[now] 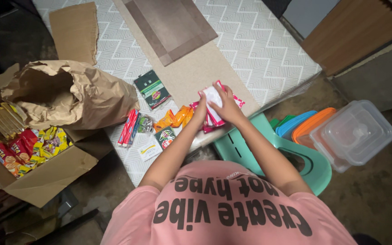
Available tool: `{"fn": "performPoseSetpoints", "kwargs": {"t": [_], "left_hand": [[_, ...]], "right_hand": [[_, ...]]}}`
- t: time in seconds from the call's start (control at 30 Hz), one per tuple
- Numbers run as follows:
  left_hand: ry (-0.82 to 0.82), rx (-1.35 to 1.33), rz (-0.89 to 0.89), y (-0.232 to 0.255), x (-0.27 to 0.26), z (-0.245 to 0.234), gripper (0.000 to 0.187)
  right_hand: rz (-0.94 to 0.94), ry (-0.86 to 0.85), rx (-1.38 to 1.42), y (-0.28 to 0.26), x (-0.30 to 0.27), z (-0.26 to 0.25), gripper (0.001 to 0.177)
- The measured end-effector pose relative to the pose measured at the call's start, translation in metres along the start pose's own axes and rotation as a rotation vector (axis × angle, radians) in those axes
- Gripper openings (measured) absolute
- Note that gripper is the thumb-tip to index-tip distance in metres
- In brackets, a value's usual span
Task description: The person removes items from a cardboard box and a paper bag, including detergent sachets, snack packages, and bottles, and places them onto a table.
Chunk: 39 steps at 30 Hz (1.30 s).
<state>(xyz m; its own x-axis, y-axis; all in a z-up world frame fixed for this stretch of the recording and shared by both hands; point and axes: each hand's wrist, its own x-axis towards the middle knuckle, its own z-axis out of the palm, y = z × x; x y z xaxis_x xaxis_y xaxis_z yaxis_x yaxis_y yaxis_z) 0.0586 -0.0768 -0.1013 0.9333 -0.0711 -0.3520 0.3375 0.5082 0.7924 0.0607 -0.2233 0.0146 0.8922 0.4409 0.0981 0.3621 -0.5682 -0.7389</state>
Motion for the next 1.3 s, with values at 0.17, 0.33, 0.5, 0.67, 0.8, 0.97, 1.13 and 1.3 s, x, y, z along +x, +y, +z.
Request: {"fn": "performPoseSetpoints", "kwargs": {"t": [0.17,0.33,0.5,0.67,0.8,0.97,1.13,1.3], "left_hand": [[0.017,0.479,0.077,-0.016,-0.008,-0.037,0.068],[0.101,0.499,0.292,-0.015,-0.032,-0.044,0.051],[0.025,0.454,0.306,0.031,-0.09,-0.048,0.039],[-0.039,0.367,0.344,0.155,-0.191,-0.048,0.033],[0.14,0.662,0.767,0.258,-0.276,-0.079,0.025],[0.514,1.276,0.801,0.351,-0.342,-0.156,0.034],[0.253,1.827,0.64,0.373,-0.345,-0.226,0.066],[-0.068,1.831,0.567,0.347,-0.36,-0.248,0.066]], "right_hand": [[0.055,-0.112,-0.518,0.025,-0.012,0.025,0.068],[0.0,-0.086,-0.522,0.039,-0.013,0.029,0.068],[0.036,-0.068,-0.605,0.013,-0.017,0.019,0.072],[-0.072,0.134,-0.556,-0.05,-0.013,0.022,0.076],[-0.222,0.187,-0.355,-0.133,-0.005,0.04,0.069],[-0.376,0.076,-0.055,-0.268,0.01,0.079,0.057],[-0.738,-0.039,-0.311,-0.371,0.044,0.109,0.069],[-0.505,-0.287,-0.595,-0.409,0.058,0.134,0.034]]}}
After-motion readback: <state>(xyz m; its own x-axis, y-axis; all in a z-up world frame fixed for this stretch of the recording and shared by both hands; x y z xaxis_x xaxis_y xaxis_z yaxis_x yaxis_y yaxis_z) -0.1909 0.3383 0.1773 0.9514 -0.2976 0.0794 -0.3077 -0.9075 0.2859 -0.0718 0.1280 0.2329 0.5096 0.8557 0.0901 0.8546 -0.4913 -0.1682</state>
